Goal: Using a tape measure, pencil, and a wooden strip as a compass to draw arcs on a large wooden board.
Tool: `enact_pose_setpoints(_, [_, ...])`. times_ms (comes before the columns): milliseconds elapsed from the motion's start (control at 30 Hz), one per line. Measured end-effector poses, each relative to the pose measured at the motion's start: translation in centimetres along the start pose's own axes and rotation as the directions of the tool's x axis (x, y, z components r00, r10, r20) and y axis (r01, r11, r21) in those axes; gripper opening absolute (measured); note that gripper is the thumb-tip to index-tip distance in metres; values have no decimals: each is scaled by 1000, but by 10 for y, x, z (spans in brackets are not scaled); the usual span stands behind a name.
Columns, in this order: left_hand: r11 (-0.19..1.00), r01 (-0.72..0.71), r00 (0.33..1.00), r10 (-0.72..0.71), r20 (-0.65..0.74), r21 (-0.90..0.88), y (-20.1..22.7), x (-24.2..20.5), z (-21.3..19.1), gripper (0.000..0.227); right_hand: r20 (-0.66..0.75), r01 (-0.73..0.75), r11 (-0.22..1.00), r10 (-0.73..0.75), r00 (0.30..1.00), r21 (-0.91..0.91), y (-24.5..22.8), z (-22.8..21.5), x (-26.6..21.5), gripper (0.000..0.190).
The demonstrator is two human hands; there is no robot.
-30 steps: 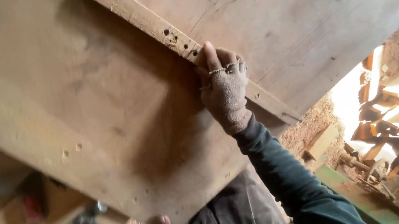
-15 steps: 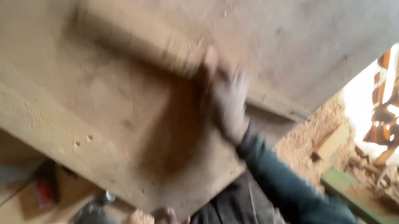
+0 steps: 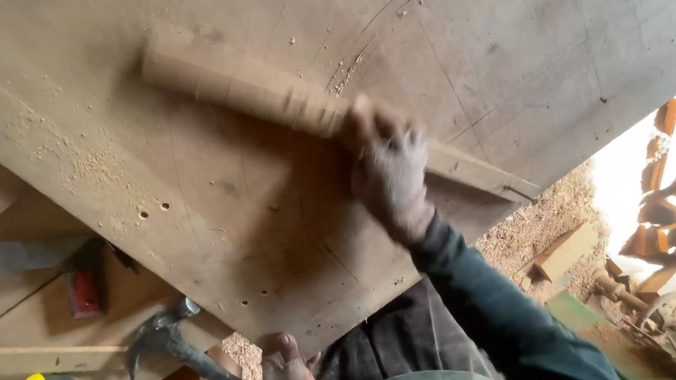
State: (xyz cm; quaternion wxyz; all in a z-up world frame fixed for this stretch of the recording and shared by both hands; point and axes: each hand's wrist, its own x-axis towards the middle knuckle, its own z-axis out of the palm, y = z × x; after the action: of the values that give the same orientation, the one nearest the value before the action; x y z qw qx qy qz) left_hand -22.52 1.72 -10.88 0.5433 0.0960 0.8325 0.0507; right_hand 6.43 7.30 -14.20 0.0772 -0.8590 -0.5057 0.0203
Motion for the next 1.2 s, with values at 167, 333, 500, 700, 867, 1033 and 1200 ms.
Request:
enact_pose_setpoints(167, [1000, 7, 999, -6, -38, 21, 16, -14, 4, 35, -21, 97, 993, -98, 995, -71, -16, -8, -11, 65])
enact_pose_setpoints(333, [1000, -6, 999, 7, -43, 26, -4, 2, -1, 31, -25, 304, 952, -305, 952, -20, -4, -2, -52, 61])
enact_pose_setpoints(500, [998, -36, 997, 39, -60, 50, 4, 9, -1, 16, -103, -29, 997, 21, 994, -74, 12, 4, 25, 103])
enact_pose_setpoints(700, [997, -41, 999, 42, -25, 61, 12, 5, 9, 30, 16, -23, 980, 27, 1000, -196, -22, -17, -3, 76])
enact_pose_setpoints(867, [996, 4, 995, 6, -99, 94, 6, -7, 1, 36, -122, 480, 874, -471, 874, 68, -22, -47, -49, 37])
enact_pose_setpoints(1033, [997, -65, 996, 68, -62, 51, -14, 14, -2, 26, -62, -3, 935, -21, 998, -355, 31, 18, 35, 61])
enact_pose_setpoints(1200, [996, -80, 996, 82, -42, 48, -17, 19, -3, 23, -300, -296, 955, 279, 912, -11, 46, 4, 62, 49])
